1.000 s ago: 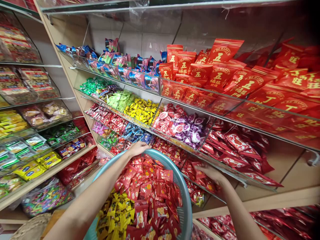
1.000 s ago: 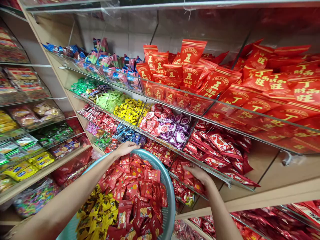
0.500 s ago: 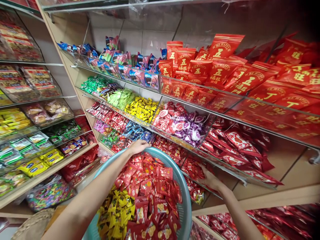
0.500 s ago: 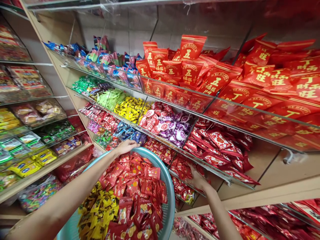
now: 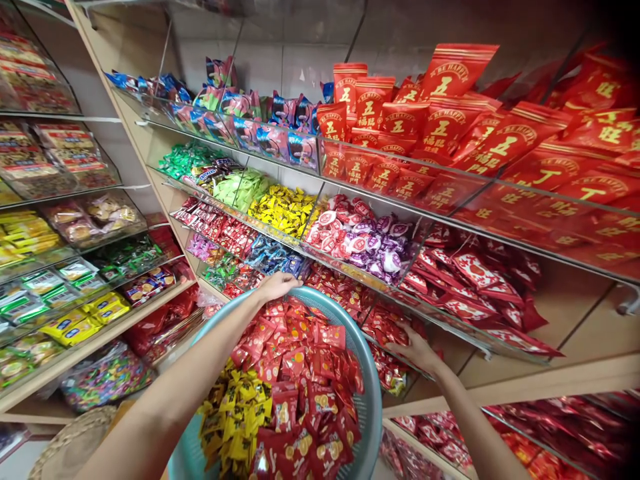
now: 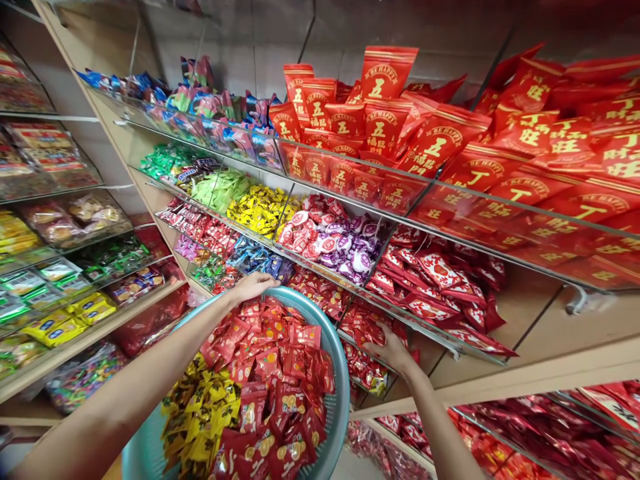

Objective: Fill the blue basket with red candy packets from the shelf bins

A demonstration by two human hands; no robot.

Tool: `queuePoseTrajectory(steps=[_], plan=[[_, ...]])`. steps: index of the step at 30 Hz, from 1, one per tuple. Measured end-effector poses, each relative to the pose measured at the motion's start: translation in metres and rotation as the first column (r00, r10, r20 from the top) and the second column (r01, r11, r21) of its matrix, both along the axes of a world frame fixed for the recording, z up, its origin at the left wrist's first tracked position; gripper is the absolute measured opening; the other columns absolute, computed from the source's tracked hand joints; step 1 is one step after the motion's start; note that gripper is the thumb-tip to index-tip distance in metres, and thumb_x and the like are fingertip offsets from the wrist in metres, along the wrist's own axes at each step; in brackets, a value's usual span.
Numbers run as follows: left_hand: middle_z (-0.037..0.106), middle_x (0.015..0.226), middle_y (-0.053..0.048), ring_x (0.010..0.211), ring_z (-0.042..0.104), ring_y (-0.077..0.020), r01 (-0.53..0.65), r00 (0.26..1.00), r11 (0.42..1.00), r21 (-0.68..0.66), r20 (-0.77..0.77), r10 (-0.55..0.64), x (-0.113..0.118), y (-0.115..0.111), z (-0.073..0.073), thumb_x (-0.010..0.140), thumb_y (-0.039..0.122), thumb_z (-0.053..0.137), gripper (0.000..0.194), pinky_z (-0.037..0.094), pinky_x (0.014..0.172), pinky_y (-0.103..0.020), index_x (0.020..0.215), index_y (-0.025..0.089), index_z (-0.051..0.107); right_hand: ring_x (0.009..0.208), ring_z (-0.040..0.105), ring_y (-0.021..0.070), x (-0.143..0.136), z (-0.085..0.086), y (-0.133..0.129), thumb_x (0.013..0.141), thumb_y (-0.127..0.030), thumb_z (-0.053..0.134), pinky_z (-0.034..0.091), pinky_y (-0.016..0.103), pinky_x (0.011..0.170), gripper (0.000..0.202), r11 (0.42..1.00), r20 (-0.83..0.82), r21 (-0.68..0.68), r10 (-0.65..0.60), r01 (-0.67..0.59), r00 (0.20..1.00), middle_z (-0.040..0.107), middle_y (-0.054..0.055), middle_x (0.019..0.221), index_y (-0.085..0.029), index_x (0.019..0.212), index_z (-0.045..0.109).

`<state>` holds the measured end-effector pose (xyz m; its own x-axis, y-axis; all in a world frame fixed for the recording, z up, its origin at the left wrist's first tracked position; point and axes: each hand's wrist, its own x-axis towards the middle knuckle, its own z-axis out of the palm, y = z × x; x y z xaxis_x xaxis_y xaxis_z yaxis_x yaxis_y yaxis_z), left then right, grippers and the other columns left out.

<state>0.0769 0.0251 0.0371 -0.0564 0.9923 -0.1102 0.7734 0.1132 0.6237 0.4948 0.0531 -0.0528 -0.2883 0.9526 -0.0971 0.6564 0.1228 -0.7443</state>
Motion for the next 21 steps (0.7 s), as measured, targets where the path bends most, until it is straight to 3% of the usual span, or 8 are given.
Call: queuePoseTrajectory(steps=[5, 8, 13, 16, 21], plan=[[0.063, 0.071, 0.005, 0.071, 0.055, -0.0141, -0.02, 1.0, 1.0, -0.01, -0.002, 0.02, 0.002, 0.0, 0.001, 0.066, 0.067, 0.04, 0.049, 0.036, 0.066, -0.023, 0.078, 0.027, 0.067, 0.101, 0.054, 0.0253, -0.001, 0.005, -0.001, 0.061, -0.049, 0.062, 0.041, 0.036, 0.087, 0.068, 0.993, -0.027, -0.004, -0.114, 0.114, 0.993, 0.058, 0.012, 0.109, -0.011, 0.116, 0.046], [0.064, 0.072, 0.006, 0.073, 0.056, -0.0142, -0.021, 1.0, 1.0, -0.004, -0.014, 0.021, 0.002, 0.0, 0.001, 0.068, 0.064, 0.04, 0.046, 0.036, 0.071, -0.023, 0.078, 0.028, 0.067, 0.104, 0.052, 0.0252, 0.002, 0.017, -0.004, 0.063, -0.049, 0.061, 0.04, 0.035, 0.089, 0.065, 0.985, -0.086, 0.012, -0.171, 0.172, 0.982, 0.056, 0.012, 0.114, -0.012, 0.114, 0.048], [0.065, 0.073, 0.006, 0.074, 0.056, -0.0139, -0.048, 0.999, 0.998, -0.027, -0.017, 0.048, 0.002, 0.001, 0.002, 0.069, 0.06, 0.042, 0.041, 0.036, 0.069, -0.023, 0.08, 0.029, 0.067, 0.107, 0.051, 0.0246, 0.003, 0.04, -0.016, 0.063, -0.049, 0.062, 0.04, 0.033, 0.092, 0.064, 0.987, -0.182, -0.015, -0.158, 0.158, 0.971, 0.056, 0.011, 0.115, -0.013, 0.114, 0.048], [0.064, 0.071, 0.007, 0.073, 0.056, -0.0132, -0.037, 0.999, 0.999, -0.022, -0.037, 0.036, 0.001, 0.001, 0.002, 0.069, 0.059, 0.042, 0.039, 0.036, 0.069, -0.023, 0.078, 0.029, 0.066, 0.106, 0.052, 0.0245, -0.001, 0.05, -0.029, 0.063, -0.05, 0.063, 0.042, 0.033, 0.09, 0.068, 0.993, -0.133, -0.029, -0.121, 0.118, 0.984, 0.057, 0.01, 0.114, -0.013, 0.117, 0.045], [0.065, 0.073, 0.008, 0.073, 0.056, -0.013, -0.04, 0.998, 0.999, -0.029, -0.048, 0.039, 0.001, 0.001, 0.002, 0.07, 0.058, 0.042, 0.038, 0.036, 0.069, -0.023, 0.079, 0.031, 0.067, 0.111, 0.047, 0.0228, -0.025, 0.072, -0.056, 0.066, -0.047, 0.06, 0.036, 0.034, 0.095, 0.065, 0.994, -0.018, -0.013, 0.108, -0.108, 0.994, 0.053, 0.008, 0.118, -0.018, 0.121, 0.041]])
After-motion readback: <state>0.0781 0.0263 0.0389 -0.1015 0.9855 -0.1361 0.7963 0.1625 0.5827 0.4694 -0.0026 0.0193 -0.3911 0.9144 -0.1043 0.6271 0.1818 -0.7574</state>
